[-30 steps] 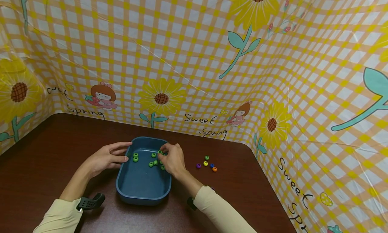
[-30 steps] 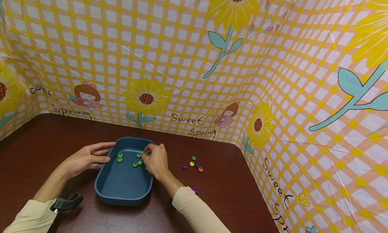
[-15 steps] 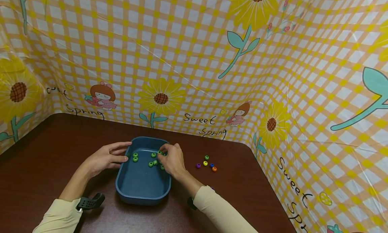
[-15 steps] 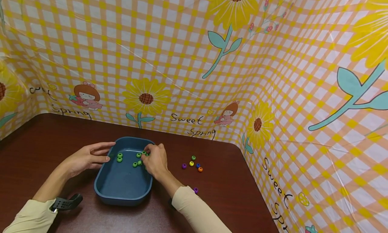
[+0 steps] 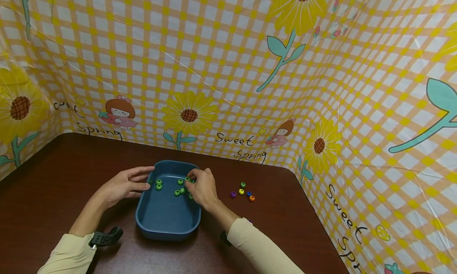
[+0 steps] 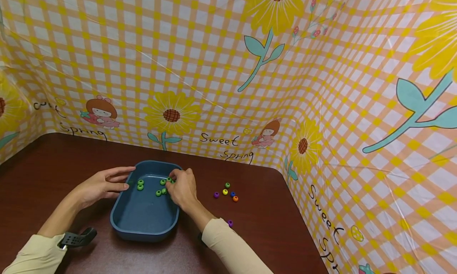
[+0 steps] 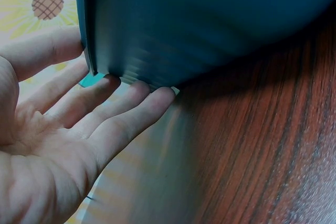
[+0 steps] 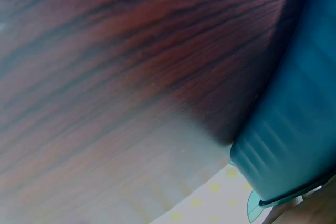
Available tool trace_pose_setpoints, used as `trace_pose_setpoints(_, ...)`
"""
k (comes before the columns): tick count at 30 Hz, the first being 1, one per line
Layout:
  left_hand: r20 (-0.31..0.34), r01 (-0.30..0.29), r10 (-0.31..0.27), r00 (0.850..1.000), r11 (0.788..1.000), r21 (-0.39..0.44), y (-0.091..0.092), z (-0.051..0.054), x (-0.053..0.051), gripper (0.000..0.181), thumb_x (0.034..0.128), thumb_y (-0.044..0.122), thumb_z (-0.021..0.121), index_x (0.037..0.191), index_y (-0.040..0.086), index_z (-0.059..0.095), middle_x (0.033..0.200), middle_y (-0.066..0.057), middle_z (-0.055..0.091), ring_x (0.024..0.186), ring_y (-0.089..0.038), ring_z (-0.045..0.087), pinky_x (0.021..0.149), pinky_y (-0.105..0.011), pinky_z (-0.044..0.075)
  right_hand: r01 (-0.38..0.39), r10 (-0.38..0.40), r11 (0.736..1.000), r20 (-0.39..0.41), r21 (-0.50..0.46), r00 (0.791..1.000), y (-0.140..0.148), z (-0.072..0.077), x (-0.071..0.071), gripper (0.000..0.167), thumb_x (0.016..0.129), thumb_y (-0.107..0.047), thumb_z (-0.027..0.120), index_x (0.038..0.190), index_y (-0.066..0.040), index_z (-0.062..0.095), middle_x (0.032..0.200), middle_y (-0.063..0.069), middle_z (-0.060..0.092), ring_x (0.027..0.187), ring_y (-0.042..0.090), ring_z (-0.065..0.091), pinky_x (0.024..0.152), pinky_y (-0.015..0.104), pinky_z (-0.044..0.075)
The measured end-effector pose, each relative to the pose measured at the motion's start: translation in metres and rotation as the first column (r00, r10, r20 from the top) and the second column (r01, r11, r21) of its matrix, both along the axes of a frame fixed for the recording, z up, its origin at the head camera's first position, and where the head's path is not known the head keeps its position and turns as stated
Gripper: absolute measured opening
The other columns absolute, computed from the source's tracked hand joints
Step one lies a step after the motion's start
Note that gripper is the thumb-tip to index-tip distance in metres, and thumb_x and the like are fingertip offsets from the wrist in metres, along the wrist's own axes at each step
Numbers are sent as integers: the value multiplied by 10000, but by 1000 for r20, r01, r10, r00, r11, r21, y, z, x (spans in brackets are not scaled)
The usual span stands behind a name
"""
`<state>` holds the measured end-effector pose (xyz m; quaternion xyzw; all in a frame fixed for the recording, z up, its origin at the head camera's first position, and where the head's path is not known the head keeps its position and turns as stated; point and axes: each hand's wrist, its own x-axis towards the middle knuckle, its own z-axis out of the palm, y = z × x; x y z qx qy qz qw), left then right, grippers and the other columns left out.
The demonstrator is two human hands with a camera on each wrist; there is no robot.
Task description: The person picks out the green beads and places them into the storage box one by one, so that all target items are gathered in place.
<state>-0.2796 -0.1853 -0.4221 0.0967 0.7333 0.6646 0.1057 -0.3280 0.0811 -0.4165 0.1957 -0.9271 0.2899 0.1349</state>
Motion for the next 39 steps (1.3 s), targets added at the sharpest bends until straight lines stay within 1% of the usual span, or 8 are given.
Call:
trace_pose_setpoints(12,-2,-9,9,1000,1000,-9,-3,0,-1,687,979,124,663,1575,42,331,1571,-312,363,1302,-441,574,948,-465,576,-9,9,1000,-19,5,1000,-2,1,0,125,880,-187,764,973,-103,773,923,33,750,889,164,547,731,275,482)
trace_pose_setpoints(21,-6,-3,3,1000,1000,-6,-2,0,0,683,981,109,655,1575,35,327,1573,-313,358,1320,-449,554,951,-464,575,-4,4,1000,-8,18,1000,-1,0,-2,128,881,-192,763,973,-103,774,903,27,743,892,152,538,731,261,474)
trace_pose_setpoints(30,-2,-3,3,1000,1000,-2,-2,0,-1,685,981,105,654,1577,37,324,1574,-312,356,1303,-439,572,948,-458,577,-6,6,1000,-12,6,1000,-1,0,-1,122,872,-185,772,957,-97,770,881,31,738,884,156,536,721,262,474)
trace_pose_setpoints(39,1,-3,3,1000,1000,-6,-1,-1,0,695,978,120,663,1578,35,322,1571,-310,362,1294,-436,582,954,-462,573,5,-5,1000,5,16,1000,-1,1,0,165,880,-201,769,1008,-97,771,910,46,738,883,151,532,721,258,471)
